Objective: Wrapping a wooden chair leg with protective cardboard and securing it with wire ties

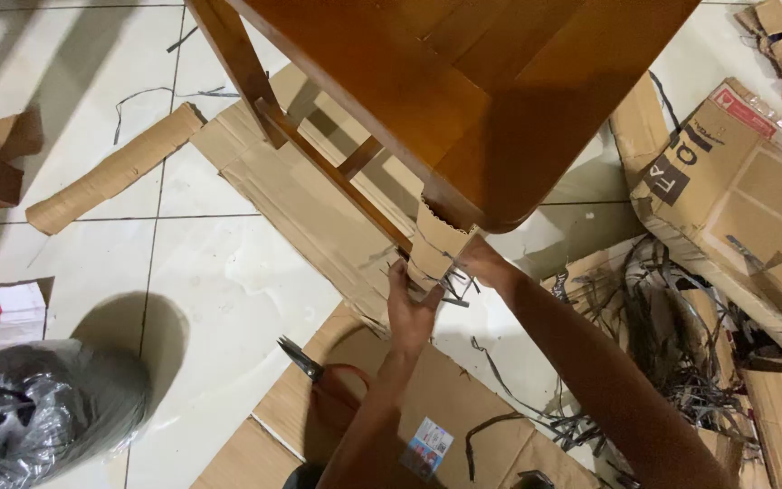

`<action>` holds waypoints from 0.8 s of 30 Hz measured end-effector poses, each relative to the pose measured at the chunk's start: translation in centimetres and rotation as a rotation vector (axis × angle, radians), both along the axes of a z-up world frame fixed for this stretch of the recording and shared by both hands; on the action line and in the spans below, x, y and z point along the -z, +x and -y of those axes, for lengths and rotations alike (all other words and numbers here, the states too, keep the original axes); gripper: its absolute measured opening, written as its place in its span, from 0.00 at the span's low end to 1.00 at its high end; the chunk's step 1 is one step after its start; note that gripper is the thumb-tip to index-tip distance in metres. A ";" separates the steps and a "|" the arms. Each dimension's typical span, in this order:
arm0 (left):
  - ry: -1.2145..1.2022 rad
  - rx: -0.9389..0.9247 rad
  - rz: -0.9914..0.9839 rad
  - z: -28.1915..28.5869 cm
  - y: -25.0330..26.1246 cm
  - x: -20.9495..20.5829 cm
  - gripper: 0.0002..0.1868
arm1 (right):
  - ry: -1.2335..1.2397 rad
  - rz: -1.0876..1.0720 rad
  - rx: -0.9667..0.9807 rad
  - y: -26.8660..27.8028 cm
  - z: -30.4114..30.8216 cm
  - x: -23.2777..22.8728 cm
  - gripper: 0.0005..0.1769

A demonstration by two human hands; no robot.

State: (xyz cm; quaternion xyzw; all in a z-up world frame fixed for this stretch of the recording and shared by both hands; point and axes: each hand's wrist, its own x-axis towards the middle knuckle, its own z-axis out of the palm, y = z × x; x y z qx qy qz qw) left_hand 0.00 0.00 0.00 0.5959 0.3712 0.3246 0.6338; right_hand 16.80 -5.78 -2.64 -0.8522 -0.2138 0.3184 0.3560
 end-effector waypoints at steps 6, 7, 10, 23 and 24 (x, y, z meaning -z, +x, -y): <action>-0.471 0.121 0.711 -1.3 -0.5 8.9 0.42 | 0.027 -0.007 -0.028 0.8 0.2 1.3 0.14; -0.471 0.124 0.708 -1.8 -0.9 6.4 0.42 | 0.032 -0.009 -0.031 0.8 0.4 1.5 0.14; -0.378 0.132 0.390 -2.9 -1.5 3.1 0.35 | 0.043 -0.012 -0.044 1.0 0.7 2.0 0.14; -0.542 -0.191 0.214 -3.4 0.7 11.4 0.10 | 0.090 -0.004 -0.116 2.9 0.4 5.8 0.15; -0.615 -0.268 0.295 -3.2 0.9 12.5 0.07 | 0.094 -0.002 -0.121 3.1 0.5 6.1 0.15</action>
